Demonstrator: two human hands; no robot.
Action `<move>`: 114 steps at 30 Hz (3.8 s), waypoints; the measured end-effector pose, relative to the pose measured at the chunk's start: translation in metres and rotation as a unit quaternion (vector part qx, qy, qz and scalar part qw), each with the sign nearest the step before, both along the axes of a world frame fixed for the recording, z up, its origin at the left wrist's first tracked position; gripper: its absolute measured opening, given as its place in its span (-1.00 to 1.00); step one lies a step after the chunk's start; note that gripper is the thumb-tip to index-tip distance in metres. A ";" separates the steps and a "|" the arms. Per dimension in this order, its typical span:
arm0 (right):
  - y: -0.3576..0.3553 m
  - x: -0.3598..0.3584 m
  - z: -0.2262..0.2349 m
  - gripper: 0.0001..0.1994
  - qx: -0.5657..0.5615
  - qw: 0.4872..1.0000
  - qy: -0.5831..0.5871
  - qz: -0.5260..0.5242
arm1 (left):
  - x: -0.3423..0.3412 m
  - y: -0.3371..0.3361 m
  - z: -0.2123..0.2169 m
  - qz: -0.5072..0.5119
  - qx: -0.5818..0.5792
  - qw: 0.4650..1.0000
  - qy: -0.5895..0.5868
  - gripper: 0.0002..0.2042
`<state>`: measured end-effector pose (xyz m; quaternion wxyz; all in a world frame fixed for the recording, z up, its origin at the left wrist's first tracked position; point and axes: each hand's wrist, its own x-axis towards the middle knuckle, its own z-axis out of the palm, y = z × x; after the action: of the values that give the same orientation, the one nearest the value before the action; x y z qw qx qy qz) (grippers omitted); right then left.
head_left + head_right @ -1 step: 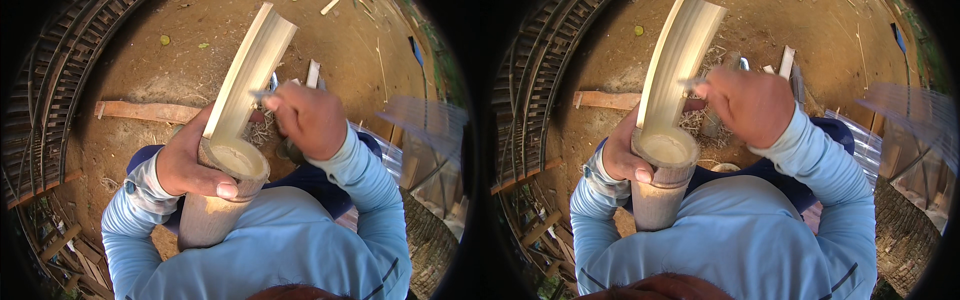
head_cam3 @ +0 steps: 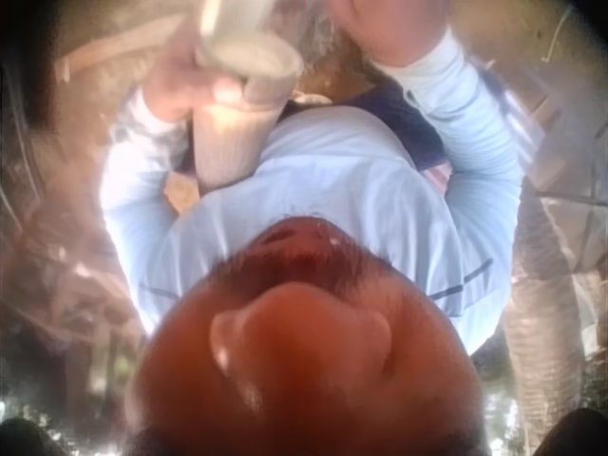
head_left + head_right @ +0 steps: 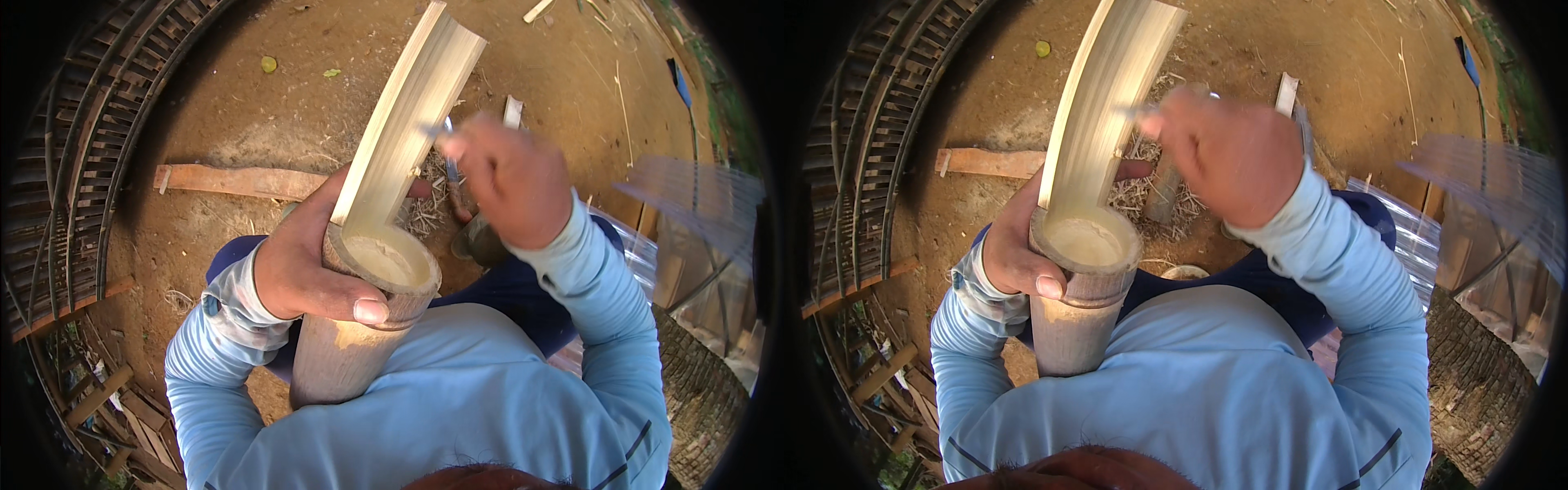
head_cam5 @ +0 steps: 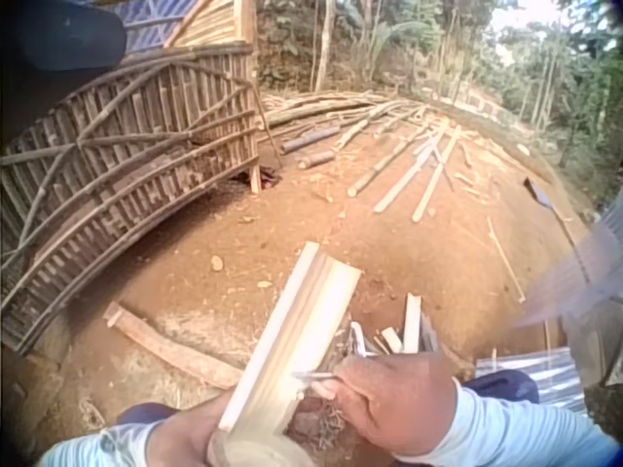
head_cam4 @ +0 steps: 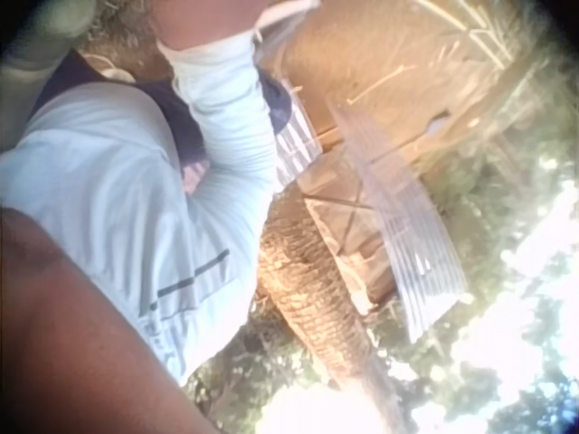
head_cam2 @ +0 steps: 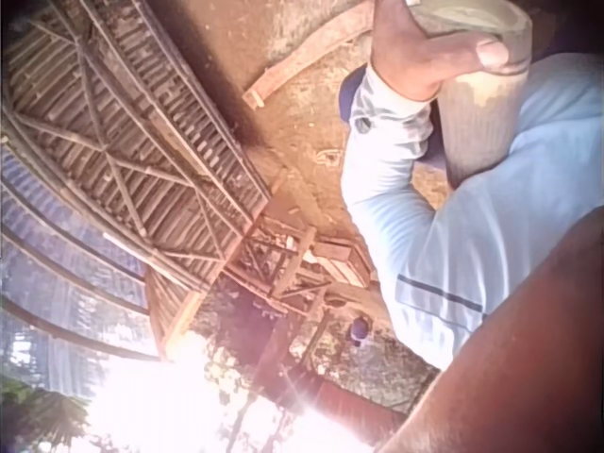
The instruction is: The person sits on the ground and uses a knife to shave and smooth the surface of a split bamboo stalk. They hold the bamboo with one hand and carefully remove thin layers of material with the other, rotating the piece to work on different sections.
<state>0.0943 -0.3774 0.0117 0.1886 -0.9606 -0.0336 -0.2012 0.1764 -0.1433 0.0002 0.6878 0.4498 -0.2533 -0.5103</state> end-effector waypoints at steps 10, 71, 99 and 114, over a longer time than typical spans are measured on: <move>0.007 -0.005 -0.003 -0.72 0.031 0.999 0.016 -0.007 | 0.000 0.001 0.007 0.002 0.011 1.000 -0.008 0.12; 0.012 -0.014 -0.004 -0.65 0.409 0.897 0.153 0.067 | 0.001 0.004 0.009 -0.002 0.048 0.998 -0.026 0.20; 0.036 -0.014 -0.003 -0.81 0.364 0.922 0.079 0.105 | -0.006 0.013 0.005 0.035 0.058 0.998 0.014 0.00; 0.008 0.021 -0.017 -0.58 0.656 0.754 0.004 0.010 | -0.005 -0.002 0.004 0.005 0.026 1.000 -0.003 0.22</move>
<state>0.1157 -0.3699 -0.0052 0.7748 -0.6015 0.0981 -0.1680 0.1713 -0.1454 0.0042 0.6776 0.4701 -0.2402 -0.5120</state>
